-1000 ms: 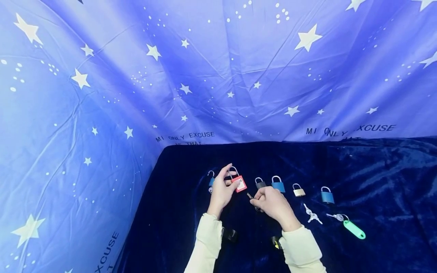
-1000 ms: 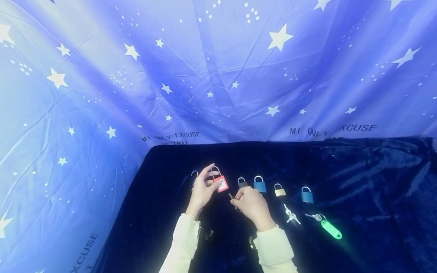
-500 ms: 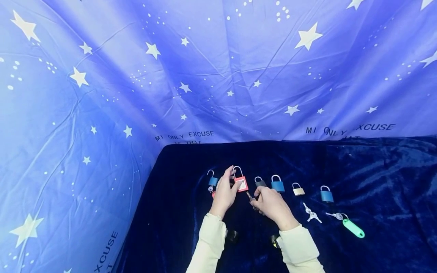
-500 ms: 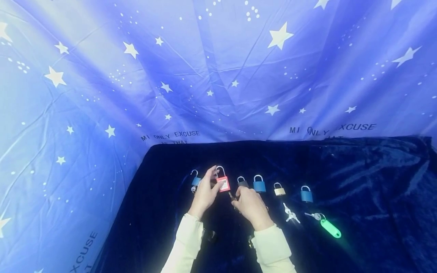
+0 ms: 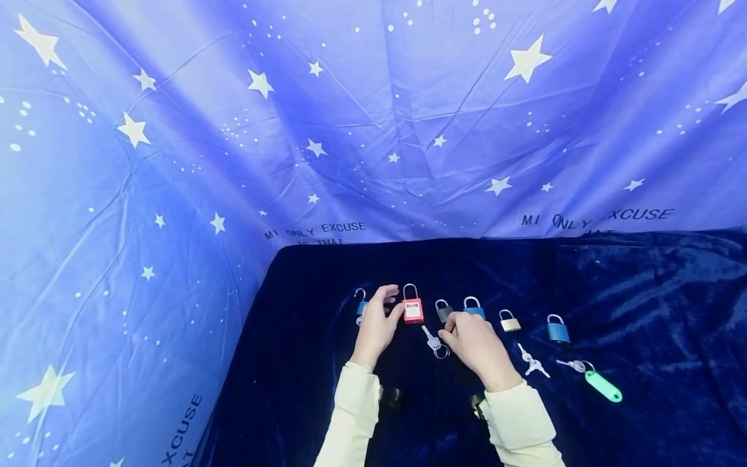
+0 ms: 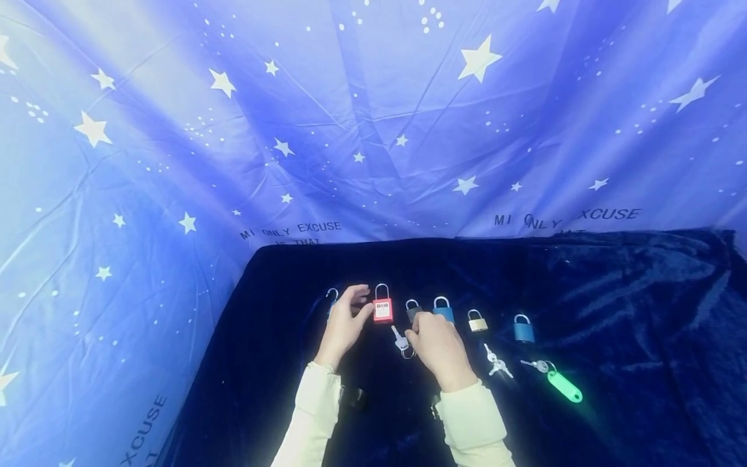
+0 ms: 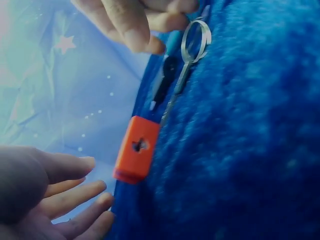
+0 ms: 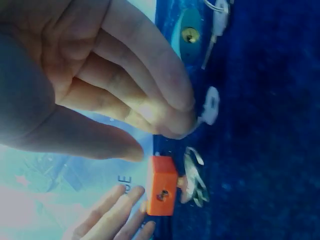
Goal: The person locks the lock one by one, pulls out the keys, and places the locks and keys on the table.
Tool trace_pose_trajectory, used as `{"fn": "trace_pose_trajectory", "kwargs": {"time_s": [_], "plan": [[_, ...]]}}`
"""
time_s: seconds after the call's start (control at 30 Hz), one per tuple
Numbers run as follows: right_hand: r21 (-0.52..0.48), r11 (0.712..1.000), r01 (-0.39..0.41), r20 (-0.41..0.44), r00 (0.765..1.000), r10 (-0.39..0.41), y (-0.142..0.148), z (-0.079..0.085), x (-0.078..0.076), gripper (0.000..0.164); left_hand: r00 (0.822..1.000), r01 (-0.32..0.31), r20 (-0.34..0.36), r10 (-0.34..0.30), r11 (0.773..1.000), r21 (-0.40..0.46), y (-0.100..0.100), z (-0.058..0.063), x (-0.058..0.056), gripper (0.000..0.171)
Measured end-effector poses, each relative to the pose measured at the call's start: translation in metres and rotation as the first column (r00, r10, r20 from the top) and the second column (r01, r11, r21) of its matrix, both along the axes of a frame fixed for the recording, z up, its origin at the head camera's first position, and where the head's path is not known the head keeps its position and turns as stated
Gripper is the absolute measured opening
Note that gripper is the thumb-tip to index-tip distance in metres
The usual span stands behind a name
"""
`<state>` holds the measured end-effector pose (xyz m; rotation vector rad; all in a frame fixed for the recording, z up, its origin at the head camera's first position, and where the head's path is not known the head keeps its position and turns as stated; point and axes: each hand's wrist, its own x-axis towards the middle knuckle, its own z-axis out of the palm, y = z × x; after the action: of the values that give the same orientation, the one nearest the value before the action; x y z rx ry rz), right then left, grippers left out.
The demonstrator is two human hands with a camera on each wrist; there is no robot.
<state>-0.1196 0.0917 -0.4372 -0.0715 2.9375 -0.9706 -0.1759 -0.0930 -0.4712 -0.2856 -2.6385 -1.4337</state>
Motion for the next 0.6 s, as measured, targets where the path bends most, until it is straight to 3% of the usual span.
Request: {"fn": "trace_pose_trajectory", "kwargs": {"time_s": [0.2,0.37,0.6], "plan": [[-0.056,0.998,-0.034,-0.070,0.997,0.031,-0.008,0.001,0.001,0.011,0.996,-0.090,-0.021,0.091,0.994,0.067,-0.023,0.005,-0.004,0.029],[-0.095,0.992,-0.080,-0.078,0.994,0.073,-0.025,0.006,-0.003,0.015,0.988,-0.154,0.023,0.153,0.985,0.080,-0.045,0.008,-0.008,0.031],[-0.139,0.986,-0.096,-0.096,0.992,0.083,-0.048,0.009,-0.009,0.012,0.964,-0.251,0.075,0.256,0.966,-0.064,-0.051,0.015,-0.004,0.032]]}}
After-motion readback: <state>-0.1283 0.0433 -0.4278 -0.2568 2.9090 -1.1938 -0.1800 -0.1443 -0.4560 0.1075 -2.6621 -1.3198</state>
